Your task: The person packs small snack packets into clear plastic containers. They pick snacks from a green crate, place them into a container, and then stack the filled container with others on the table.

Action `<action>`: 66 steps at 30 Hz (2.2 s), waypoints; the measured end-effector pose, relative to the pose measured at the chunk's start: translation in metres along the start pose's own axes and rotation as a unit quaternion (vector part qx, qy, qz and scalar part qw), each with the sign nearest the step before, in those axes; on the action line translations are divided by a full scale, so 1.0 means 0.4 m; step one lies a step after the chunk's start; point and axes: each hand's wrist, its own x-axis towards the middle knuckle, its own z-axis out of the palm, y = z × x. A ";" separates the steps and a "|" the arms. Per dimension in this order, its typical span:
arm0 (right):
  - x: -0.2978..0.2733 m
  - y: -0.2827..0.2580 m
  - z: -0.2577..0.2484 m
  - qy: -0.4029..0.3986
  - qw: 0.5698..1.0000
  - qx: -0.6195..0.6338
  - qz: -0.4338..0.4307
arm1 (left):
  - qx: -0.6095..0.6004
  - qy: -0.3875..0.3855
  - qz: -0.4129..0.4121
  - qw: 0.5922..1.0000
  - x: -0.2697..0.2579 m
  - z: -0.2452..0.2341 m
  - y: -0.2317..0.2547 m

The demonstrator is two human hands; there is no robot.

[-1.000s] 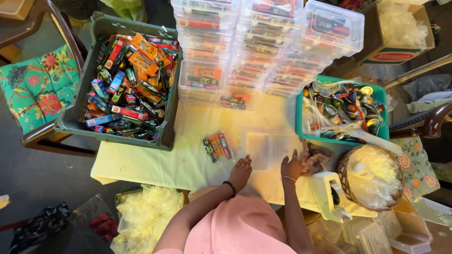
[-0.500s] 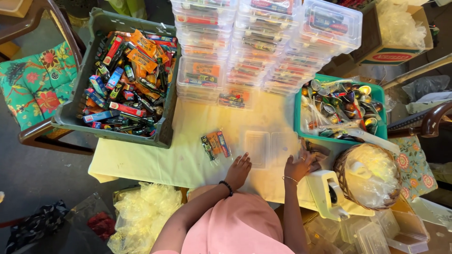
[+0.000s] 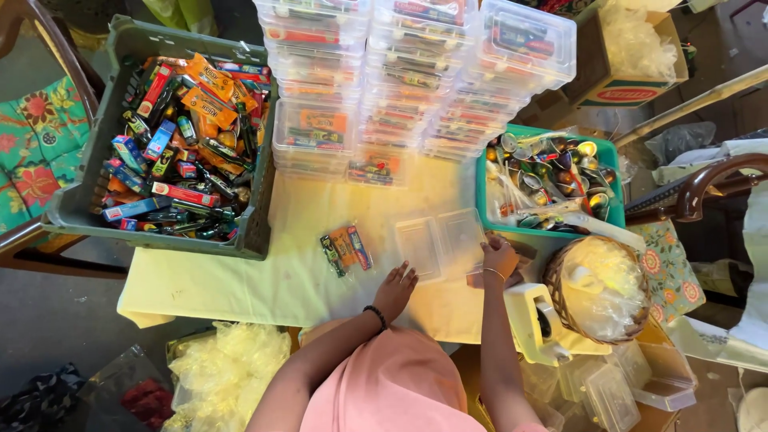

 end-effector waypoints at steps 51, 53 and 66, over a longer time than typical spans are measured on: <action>-0.057 -0.098 0.109 -0.140 0.983 -0.057 -0.106 | -0.482 0.070 -0.571 0.661 0.162 -0.218 -0.080; -0.072 -0.143 0.094 -0.135 0.984 -0.081 -0.085 | -0.471 0.069 -0.578 0.663 0.177 -0.228 -0.079; -0.146 -0.203 0.111 -0.029 0.976 -0.153 -0.152 | -0.371 0.026 -0.600 0.709 0.207 -0.221 -0.071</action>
